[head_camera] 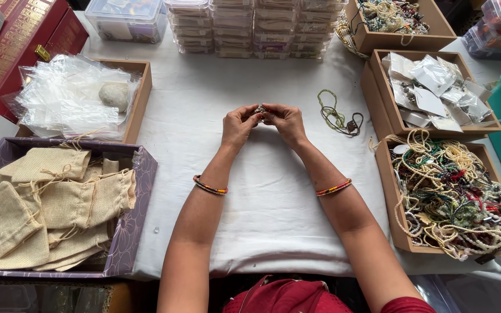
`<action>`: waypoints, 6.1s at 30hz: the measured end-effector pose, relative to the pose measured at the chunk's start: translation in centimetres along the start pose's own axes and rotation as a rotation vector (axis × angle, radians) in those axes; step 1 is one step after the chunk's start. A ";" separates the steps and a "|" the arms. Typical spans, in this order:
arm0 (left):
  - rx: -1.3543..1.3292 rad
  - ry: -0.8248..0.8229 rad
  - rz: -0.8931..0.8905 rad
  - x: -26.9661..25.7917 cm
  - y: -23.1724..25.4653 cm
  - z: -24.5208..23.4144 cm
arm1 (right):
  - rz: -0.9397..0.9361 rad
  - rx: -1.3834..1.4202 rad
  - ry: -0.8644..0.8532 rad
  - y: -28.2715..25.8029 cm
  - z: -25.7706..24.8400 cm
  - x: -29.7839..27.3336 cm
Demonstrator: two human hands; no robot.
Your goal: The person arranges a beaded necklace on a white table, folds it, and places it into a small plastic bag. They then put the bag into a beige cloth pouch, tie the pouch closed, and place it into a small plastic container. The person repeats this process with a second necklace.
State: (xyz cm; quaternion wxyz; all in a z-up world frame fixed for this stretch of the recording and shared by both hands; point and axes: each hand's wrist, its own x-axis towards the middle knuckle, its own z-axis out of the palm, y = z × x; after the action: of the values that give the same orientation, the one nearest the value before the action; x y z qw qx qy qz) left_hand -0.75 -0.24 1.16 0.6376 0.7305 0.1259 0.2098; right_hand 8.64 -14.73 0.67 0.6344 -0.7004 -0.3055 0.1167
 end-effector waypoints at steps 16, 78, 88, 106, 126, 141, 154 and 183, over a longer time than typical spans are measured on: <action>-0.011 -0.070 0.017 0.4 -1.1 -0.2 | 0.196 0.444 -0.372 -1.0 -0.3 -0.7; -0.163 0.389 0.012 6.2 4.9 -12.0 | 0.322 0.320 -0.242 -1.7 0.3 -0.2; 1.327 0.206 0.387 1.7 -4.2 -7.1 | 0.324 0.366 -0.262 -1.6 0.3 0.0; 1.223 -0.142 0.340 0.3 2.9 -6.8 | 0.335 0.367 -0.270 -1.3 0.1 0.1; 0.736 0.196 0.215 0.2 0.1 -4.9 | -0.118 -0.137 -0.329 -1.6 1.8 -1.2; 0.024 0.024 0.126 0.7 -0.2 -4.8 | -0.562 -0.817 -0.044 -3.8 3.0 -2.3; 0.788 0.177 0.520 -0.5 -0.8 -3.7 | -0.357 -0.347 -0.066 -2.8 3.2 -2.0; 0.285 -0.046 -0.073 -0.3 1.2 -3.5 | -0.814 -0.652 0.050 -4.3 2.5 -2.4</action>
State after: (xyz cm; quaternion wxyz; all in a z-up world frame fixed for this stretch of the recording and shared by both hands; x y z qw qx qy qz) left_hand -2.72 2.50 2.68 0.5375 0.8130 0.1665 0.1497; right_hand 4.18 -14.00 3.87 0.3845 -0.6886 -0.5584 -0.2572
